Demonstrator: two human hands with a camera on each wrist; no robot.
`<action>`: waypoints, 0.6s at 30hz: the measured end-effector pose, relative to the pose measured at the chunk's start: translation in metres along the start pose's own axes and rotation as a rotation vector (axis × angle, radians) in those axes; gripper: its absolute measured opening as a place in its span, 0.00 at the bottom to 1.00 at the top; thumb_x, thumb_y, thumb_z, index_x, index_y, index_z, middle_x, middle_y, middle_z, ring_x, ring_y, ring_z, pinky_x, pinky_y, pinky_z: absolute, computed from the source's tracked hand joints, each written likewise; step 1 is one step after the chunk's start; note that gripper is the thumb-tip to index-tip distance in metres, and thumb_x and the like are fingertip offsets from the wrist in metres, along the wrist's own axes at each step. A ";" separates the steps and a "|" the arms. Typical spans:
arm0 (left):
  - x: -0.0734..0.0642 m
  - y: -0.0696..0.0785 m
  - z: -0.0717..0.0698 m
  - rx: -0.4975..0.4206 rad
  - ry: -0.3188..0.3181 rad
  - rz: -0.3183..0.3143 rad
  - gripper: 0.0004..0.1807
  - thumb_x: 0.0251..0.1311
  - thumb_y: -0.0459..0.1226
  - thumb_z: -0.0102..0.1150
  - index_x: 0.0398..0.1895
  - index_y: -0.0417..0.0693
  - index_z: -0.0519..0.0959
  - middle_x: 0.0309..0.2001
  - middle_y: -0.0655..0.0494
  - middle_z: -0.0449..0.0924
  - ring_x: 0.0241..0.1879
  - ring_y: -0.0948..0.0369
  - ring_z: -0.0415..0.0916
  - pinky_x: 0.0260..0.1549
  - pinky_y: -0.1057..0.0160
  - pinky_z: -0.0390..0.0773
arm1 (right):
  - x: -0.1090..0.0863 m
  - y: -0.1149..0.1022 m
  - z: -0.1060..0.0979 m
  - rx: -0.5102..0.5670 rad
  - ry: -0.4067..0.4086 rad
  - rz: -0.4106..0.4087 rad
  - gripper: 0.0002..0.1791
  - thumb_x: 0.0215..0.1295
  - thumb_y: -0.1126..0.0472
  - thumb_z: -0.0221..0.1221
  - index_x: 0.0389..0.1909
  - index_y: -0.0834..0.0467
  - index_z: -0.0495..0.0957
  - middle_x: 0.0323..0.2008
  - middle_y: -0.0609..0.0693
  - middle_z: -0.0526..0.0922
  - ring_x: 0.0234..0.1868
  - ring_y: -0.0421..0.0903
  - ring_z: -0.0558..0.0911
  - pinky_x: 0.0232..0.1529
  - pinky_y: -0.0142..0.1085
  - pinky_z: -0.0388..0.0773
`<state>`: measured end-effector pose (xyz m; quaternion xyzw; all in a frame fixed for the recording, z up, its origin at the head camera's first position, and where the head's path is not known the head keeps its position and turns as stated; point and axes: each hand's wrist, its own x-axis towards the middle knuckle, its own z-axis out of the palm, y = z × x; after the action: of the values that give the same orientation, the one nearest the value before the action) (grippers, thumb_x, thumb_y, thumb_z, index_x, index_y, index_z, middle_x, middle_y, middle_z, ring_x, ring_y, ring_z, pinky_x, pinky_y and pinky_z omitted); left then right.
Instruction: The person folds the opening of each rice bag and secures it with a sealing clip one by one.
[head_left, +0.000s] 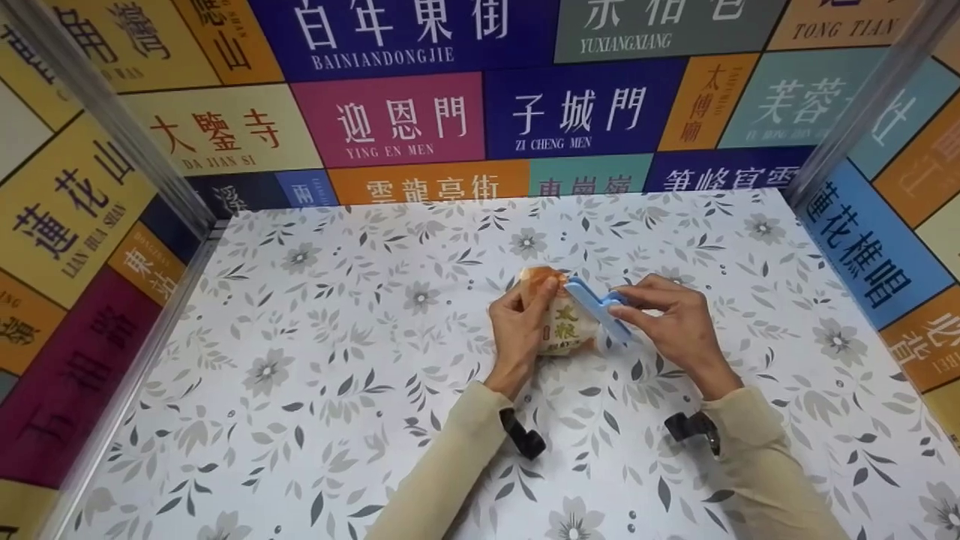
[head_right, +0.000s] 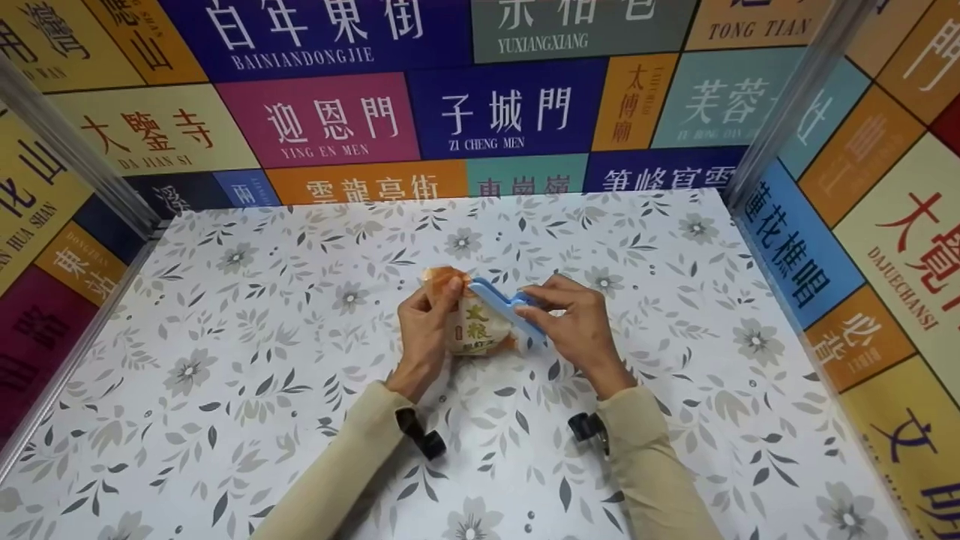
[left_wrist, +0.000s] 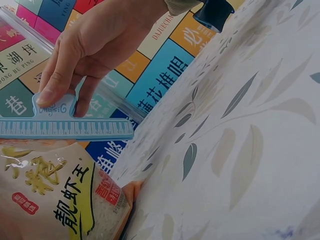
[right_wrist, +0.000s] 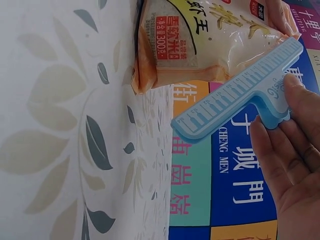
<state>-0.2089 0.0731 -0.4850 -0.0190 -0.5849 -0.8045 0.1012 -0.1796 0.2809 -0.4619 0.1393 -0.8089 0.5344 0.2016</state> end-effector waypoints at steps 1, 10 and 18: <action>0.000 -0.001 0.000 -0.005 -0.003 -0.003 0.12 0.66 0.37 0.70 0.23 0.45 0.83 0.30 0.54 0.90 0.25 0.63 0.84 0.26 0.66 0.83 | 0.000 0.000 0.000 0.000 0.001 0.003 0.16 0.53 0.72 0.76 0.44 0.61 0.91 0.34 0.58 0.88 0.36 0.33 0.87 0.42 0.23 0.84; 0.000 -0.001 -0.001 -0.009 -0.015 0.000 0.10 0.66 0.37 0.70 0.39 0.36 0.88 0.31 0.50 0.90 0.25 0.63 0.84 0.26 0.65 0.84 | 0.002 -0.001 0.001 -0.015 -0.007 -0.004 0.16 0.53 0.72 0.76 0.44 0.61 0.91 0.34 0.57 0.88 0.36 0.33 0.86 0.42 0.23 0.84; 0.000 0.000 0.001 -0.016 0.009 0.005 0.11 0.64 0.39 0.73 0.38 0.37 0.89 0.28 0.52 0.89 0.24 0.63 0.84 0.25 0.66 0.83 | 0.004 -0.002 0.001 0.026 -0.005 -0.043 0.15 0.52 0.75 0.76 0.43 0.66 0.90 0.32 0.58 0.86 0.34 0.34 0.87 0.41 0.24 0.84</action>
<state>-0.2086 0.0739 -0.4851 -0.0176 -0.5781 -0.8089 0.1057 -0.1830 0.2790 -0.4589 0.1609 -0.7992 0.5401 0.2091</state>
